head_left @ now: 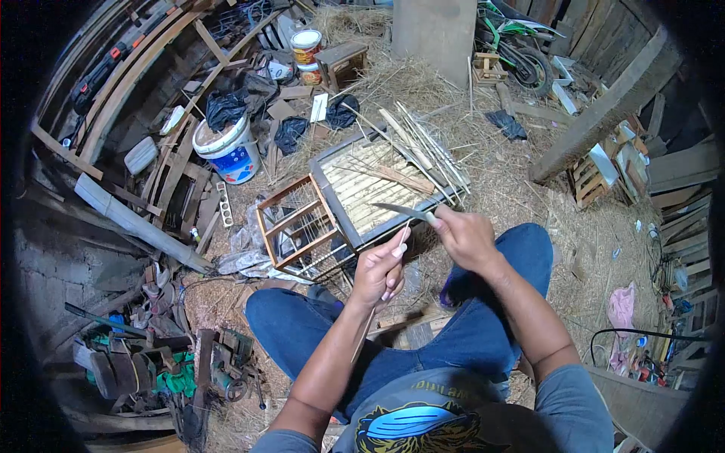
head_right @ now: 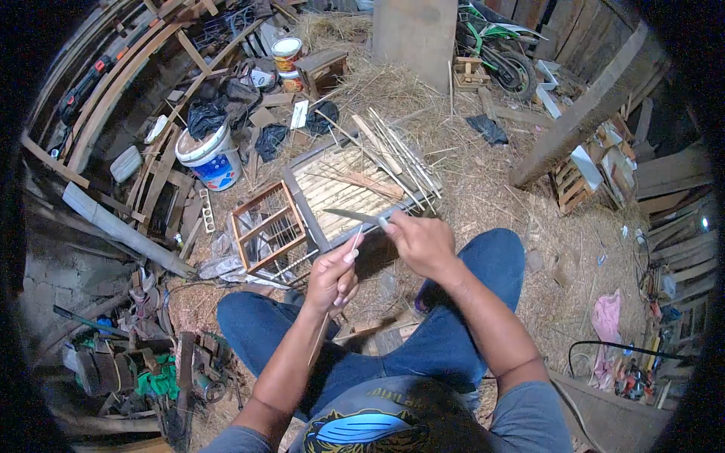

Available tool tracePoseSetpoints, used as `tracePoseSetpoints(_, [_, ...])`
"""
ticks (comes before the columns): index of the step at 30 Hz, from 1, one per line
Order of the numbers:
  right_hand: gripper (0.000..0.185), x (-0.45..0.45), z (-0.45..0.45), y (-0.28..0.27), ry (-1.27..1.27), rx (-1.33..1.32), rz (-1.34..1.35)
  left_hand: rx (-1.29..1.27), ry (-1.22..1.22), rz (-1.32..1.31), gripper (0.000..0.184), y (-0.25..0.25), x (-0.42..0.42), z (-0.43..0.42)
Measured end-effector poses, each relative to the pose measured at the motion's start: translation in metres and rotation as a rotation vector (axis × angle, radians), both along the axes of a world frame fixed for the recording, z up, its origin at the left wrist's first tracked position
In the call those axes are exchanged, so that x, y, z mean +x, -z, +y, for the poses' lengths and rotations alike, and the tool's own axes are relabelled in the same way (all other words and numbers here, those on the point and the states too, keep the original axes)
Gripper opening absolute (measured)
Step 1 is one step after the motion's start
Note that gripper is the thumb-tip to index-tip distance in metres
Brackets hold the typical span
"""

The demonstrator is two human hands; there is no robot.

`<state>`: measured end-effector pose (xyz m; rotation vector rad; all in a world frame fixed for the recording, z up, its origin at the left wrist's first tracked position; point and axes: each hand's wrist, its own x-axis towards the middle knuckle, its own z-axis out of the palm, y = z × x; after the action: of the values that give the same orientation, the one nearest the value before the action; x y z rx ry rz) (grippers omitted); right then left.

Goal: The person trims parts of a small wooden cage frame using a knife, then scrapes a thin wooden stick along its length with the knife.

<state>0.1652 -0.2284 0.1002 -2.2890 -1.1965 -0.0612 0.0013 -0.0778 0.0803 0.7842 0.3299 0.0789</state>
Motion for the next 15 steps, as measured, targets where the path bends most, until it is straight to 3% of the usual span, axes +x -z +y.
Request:
tracePoseSetpoints(3, [0.029,-0.024,0.000,-0.003,-0.172,0.031,-0.004,-0.017,-0.008,0.019,0.043,0.002,-0.001,-0.001])
tracePoseSetpoints(7, [0.029,-0.010,0.000,-0.005,-0.020,-0.021,0.058,-0.034,-0.026,0.003,0.042,-0.002,0.000,0.000])
tracePoseSetpoints(12, [0.033,-0.021,-0.004,0.001,-0.135,-0.011,0.004,-0.013,0.015,0.034,0.042,0.006,-0.001,0.001])
tracePoseSetpoints(15, [0.032,-0.006,-0.005,0.001,0.025,-0.069,0.076,0.020,-0.014,0.012,0.040,0.005,-0.002,-0.002])
